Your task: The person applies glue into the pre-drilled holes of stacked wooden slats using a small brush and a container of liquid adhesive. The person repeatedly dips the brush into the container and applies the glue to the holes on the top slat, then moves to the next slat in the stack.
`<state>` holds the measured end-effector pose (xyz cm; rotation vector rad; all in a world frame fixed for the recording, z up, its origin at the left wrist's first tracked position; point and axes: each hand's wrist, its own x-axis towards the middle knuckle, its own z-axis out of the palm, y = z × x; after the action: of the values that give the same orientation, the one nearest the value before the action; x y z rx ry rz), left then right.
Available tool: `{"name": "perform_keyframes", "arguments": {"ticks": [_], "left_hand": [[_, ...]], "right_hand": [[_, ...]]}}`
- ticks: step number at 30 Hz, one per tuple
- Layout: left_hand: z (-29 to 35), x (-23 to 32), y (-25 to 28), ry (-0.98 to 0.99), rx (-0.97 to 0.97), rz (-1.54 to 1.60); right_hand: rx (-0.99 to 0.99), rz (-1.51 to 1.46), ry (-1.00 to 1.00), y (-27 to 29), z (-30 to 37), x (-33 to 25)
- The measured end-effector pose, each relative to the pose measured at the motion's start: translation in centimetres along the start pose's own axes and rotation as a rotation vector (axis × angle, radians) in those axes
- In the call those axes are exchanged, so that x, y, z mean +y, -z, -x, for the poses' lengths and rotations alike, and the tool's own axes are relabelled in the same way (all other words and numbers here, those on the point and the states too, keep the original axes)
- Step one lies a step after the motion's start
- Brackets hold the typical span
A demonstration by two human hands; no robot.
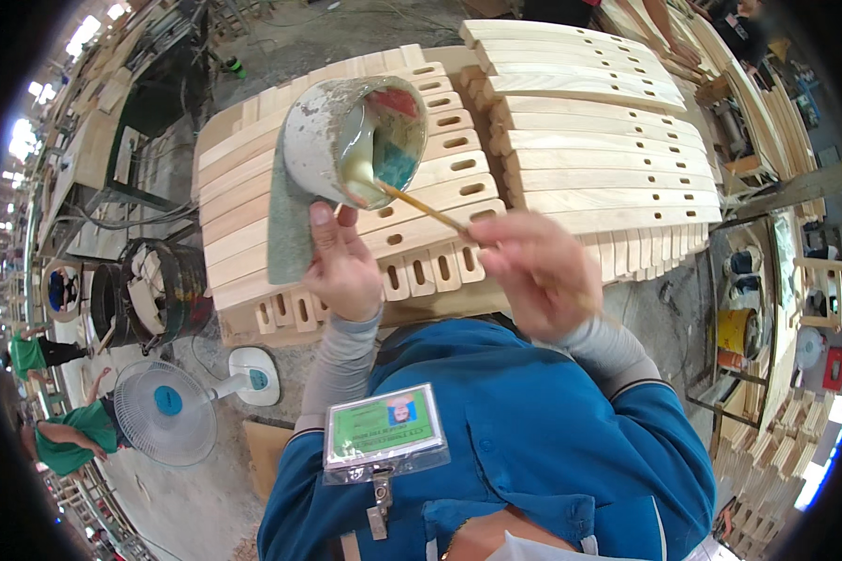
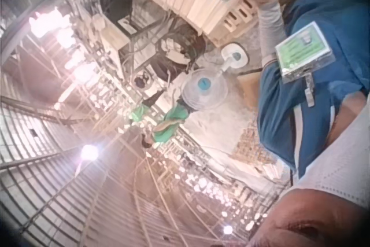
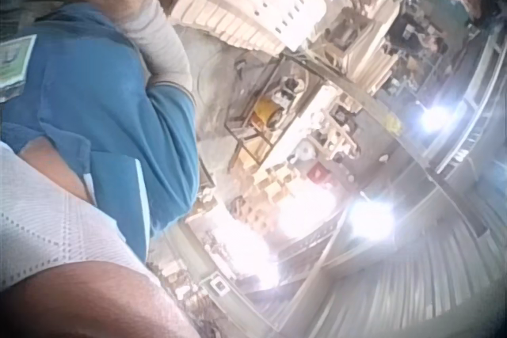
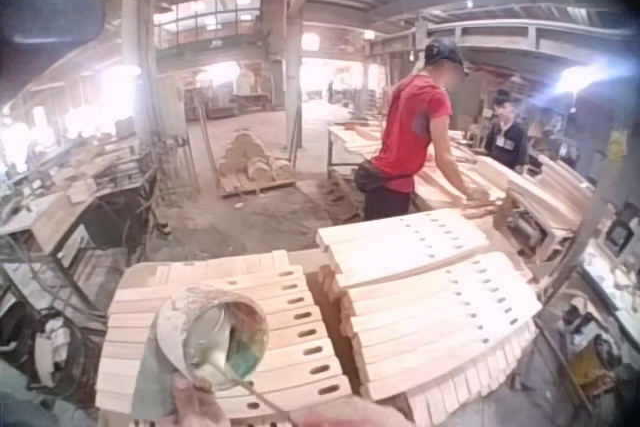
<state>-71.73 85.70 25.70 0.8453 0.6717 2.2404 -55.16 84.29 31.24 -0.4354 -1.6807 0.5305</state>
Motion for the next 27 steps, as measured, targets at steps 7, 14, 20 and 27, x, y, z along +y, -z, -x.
{"name": "perform_keyframes", "arguments": {"ticks": [7, 14, 20, 27], "left_hand": [[-1.1, 0.7, 0.0, 0.034, -0.068, 0.188], [-0.6, 0.0, -0.3, -0.028, -0.047, 0.058], [-1.9, -1.2, 3.1, 0.16, 0.203, -0.069], [-3.6, -2.0, 7.2, 0.19, 0.128, -0.096]], "right_hand": [[0.052, -0.191, 0.024, 0.9, 0.4, -0.2], [0.063, -0.191, 0.06, -0.2, 0.7, 0.5], [0.238, -0.129, -0.457, 1.7, -2.3, 2.6], [0.069, 0.145, -0.64, 6.3, -3.5, 10.5]]}}
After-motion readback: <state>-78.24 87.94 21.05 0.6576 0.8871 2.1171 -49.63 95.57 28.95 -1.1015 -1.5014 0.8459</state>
